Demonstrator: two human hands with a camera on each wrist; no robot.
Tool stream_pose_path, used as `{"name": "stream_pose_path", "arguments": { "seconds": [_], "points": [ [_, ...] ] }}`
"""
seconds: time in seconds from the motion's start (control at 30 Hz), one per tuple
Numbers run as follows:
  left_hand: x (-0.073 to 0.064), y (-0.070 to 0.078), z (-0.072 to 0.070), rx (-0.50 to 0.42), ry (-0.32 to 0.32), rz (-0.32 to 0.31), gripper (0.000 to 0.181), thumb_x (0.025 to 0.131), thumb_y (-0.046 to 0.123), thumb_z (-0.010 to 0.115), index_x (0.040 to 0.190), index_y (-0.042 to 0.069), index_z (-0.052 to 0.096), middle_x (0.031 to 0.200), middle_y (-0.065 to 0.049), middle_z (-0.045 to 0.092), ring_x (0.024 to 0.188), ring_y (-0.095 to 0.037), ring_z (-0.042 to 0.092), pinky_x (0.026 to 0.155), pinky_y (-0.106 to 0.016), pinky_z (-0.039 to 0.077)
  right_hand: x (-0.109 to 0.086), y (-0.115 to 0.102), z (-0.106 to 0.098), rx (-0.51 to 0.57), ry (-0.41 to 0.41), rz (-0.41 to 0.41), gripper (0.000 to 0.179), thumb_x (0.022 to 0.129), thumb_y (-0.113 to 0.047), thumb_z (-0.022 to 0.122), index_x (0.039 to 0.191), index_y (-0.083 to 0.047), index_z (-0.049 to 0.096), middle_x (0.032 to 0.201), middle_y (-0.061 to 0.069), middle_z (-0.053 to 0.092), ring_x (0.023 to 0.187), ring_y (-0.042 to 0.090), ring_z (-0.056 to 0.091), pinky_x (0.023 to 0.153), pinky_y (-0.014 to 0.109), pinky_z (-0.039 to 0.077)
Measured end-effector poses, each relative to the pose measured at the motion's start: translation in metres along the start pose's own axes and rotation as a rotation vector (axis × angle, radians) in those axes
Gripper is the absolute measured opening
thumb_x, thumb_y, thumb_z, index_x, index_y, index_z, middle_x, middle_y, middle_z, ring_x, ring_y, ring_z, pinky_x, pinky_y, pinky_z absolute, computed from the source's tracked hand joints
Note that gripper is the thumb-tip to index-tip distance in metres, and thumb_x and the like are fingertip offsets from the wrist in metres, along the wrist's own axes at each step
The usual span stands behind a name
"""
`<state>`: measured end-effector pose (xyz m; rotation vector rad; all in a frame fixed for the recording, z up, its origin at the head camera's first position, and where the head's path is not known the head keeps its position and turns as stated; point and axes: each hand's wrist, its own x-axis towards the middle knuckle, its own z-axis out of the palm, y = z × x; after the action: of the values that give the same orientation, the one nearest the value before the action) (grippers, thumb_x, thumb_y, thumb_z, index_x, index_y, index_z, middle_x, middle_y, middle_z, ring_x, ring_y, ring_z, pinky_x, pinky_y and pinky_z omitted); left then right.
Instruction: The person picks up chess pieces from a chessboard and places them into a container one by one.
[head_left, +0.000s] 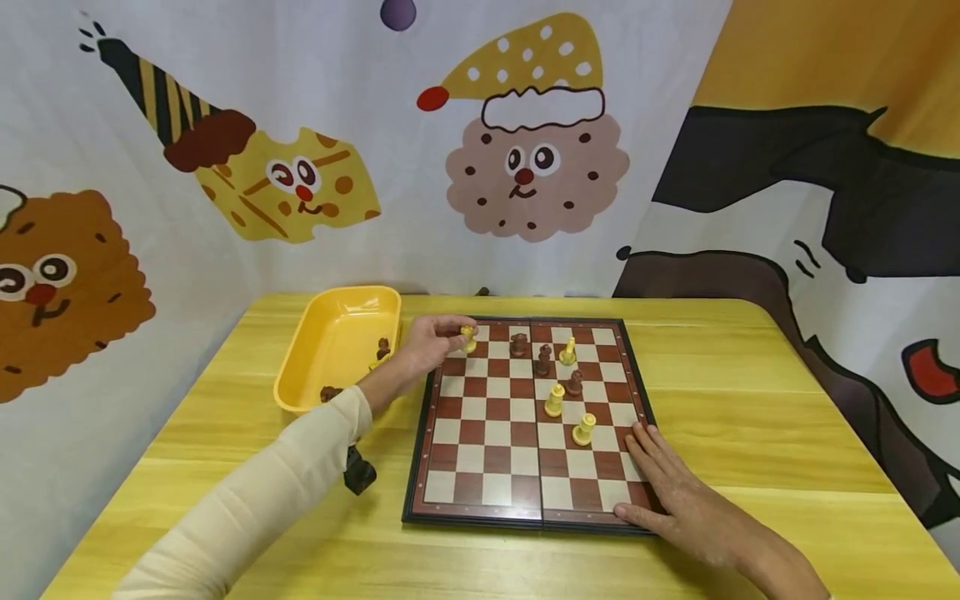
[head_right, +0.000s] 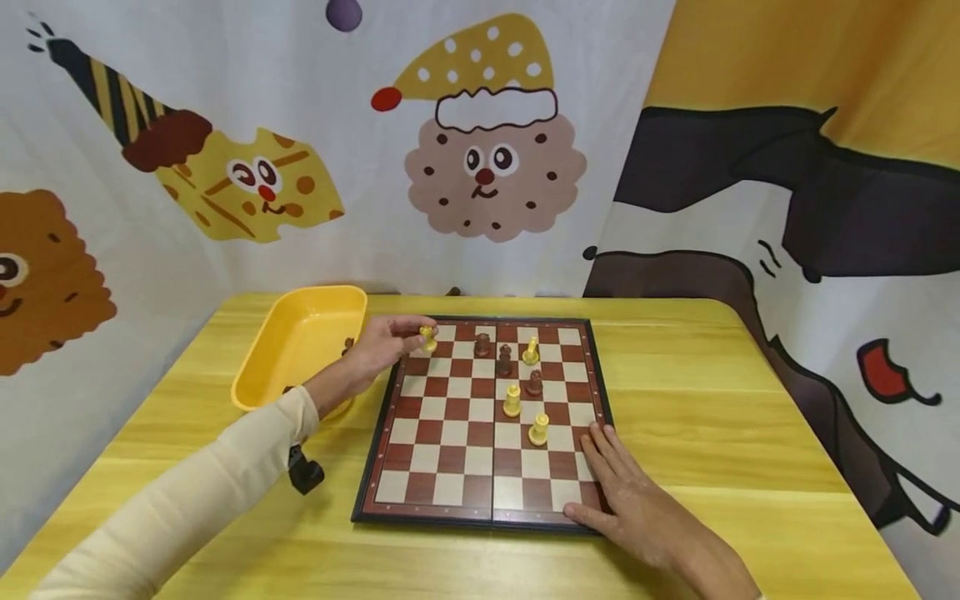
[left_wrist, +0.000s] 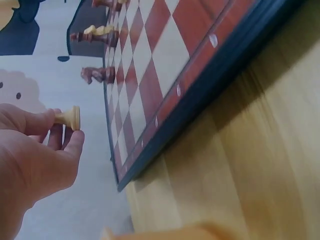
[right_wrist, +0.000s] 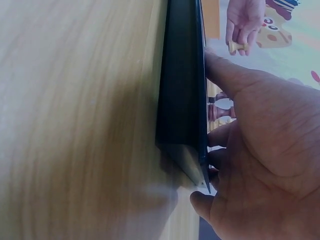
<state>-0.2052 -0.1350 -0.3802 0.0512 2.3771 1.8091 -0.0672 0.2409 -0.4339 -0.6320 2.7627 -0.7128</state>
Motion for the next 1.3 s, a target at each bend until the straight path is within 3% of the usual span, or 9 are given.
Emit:
{"name": "stream_pose_path", "arguments": {
  "seconds": [0.27, 0.43, 0.53, 0.7, 0.77, 0.9, 1.03, 1.17, 1.3],
  "points": [
    [-0.009, -0.003, -0.026, 0.055, 0.036, 0.031, 0.029, 0.102, 0.002, 0.062, 0.13, 0.002, 0.068, 0.128, -0.015, 0.067, 0.117, -0.028, 0.062, 0.104, -0.051, 0.047, 0.0, 0.0, 0.001, 0.02, -0.003, -0.006, 0.097, 0.096, -0.059, 0.062, 0.162, -0.003, 0.02, 0.168, 0.019, 0.007, 0.152, 0.04, 0.004, 0.108, 0.072, 0.029],
    [-0.014, -0.005, -0.043, 0.029, 0.056, 0.047, 0.03, 0.102, -0.002, 0.059, 0.131, -0.004, 0.066, 0.13, -0.021, 0.065, 0.118, -0.031, 0.062, 0.104, -0.048, 0.047, 0.0, 0.001, 0.003, 0.039, -0.012, 0.0, 0.097, 0.095, -0.059, 0.062, 0.162, -0.002, 0.02, 0.168, 0.019, 0.006, 0.152, 0.041, 0.003, 0.109, 0.072, 0.027],
    [-0.018, -0.003, -0.055, 0.046, 0.073, 0.048, 0.03, 0.102, -0.002, 0.058, 0.131, -0.003, 0.066, 0.131, -0.021, 0.063, 0.118, -0.031, 0.061, 0.1, -0.04, 0.051, 0.001, 0.001, 0.004, 0.058, -0.03, 0.02, 0.099, 0.095, -0.06, 0.062, 0.162, -0.002, 0.019, 0.168, 0.02, 0.006, 0.152, 0.042, 0.002, 0.109, 0.072, 0.025],
    [-0.022, -0.001, -0.076, 0.111, 0.123, 0.051, 0.03, 0.104, 0.004, 0.059, 0.133, 0.002, 0.066, 0.131, -0.017, 0.064, 0.114, -0.03, 0.062, 0.08, -0.027, 0.055, 0.001, 0.001, 0.003, 0.065, -0.038, 0.035, 0.1, 0.095, -0.061, 0.062, 0.161, 0.0, 0.019, 0.167, 0.023, 0.006, 0.151, 0.044, 0.002, 0.111, 0.072, 0.022],
    [-0.024, -0.002, -0.085, 0.137, 0.153, 0.052, 0.032, 0.103, 0.006, 0.061, 0.135, 0.003, 0.065, 0.13, -0.016, 0.064, 0.114, -0.029, 0.062, 0.08, -0.029, 0.055, 0.001, 0.001, 0.002, 0.07, -0.044, 0.039, 0.1, 0.095, -0.061, 0.061, 0.161, 0.0, 0.019, 0.167, 0.023, 0.006, 0.151, 0.044, 0.002, 0.111, 0.072, 0.021],
    [-0.028, -0.005, -0.098, 0.151, 0.21, 0.05, 0.034, 0.103, 0.007, 0.062, 0.136, 0.0, 0.063, 0.13, -0.018, 0.063, 0.118, -0.031, 0.059, 0.098, -0.041, 0.052, 0.002, 0.0, 0.002, 0.073, -0.05, 0.042, 0.1, 0.094, -0.062, 0.061, 0.162, -0.001, 0.019, 0.167, 0.022, 0.006, 0.152, 0.043, 0.002, 0.111, 0.071, 0.021],
    [-0.028, -0.011, -0.107, 0.138, 0.247, 0.038, 0.034, 0.102, 0.007, 0.063, 0.135, -0.002, 0.063, 0.129, -0.021, 0.062, 0.117, -0.032, 0.059, 0.103, -0.049, 0.048, 0.002, 0.0, 0.003, 0.063, -0.039, 0.032, 0.099, 0.095, -0.061, 0.061, 0.162, -0.001, 0.019, 0.167, 0.022, 0.006, 0.152, 0.043, 0.002, 0.11, 0.072, 0.023],
    [-0.024, -0.014, -0.11, 0.125, 0.273, 0.02, 0.034, 0.101, 0.006, 0.065, 0.134, -0.004, 0.063, 0.127, -0.021, 0.062, 0.115, -0.032, 0.06, 0.103, -0.049, 0.048, 0.001, 0.001, 0.003, 0.052, -0.024, 0.022, 0.098, 0.096, -0.059, 0.062, 0.162, -0.001, 0.019, 0.167, 0.022, 0.006, 0.152, 0.043, 0.003, 0.11, 0.072, 0.025],
    [-0.023, -0.015, -0.109, 0.095, 0.243, 0.028, 0.038, 0.101, 0.006, 0.064, 0.138, -0.005, 0.059, 0.134, -0.022, 0.06, 0.121, -0.032, 0.058, 0.105, -0.045, 0.047, 0.001, 0.001, 0.003, 0.053, -0.018, 0.018, 0.096, 0.096, -0.058, 0.062, 0.162, -0.002, 0.019, 0.168, 0.021, 0.006, 0.152, 0.042, 0.003, 0.109, 0.072, 0.025]
  ]
}}
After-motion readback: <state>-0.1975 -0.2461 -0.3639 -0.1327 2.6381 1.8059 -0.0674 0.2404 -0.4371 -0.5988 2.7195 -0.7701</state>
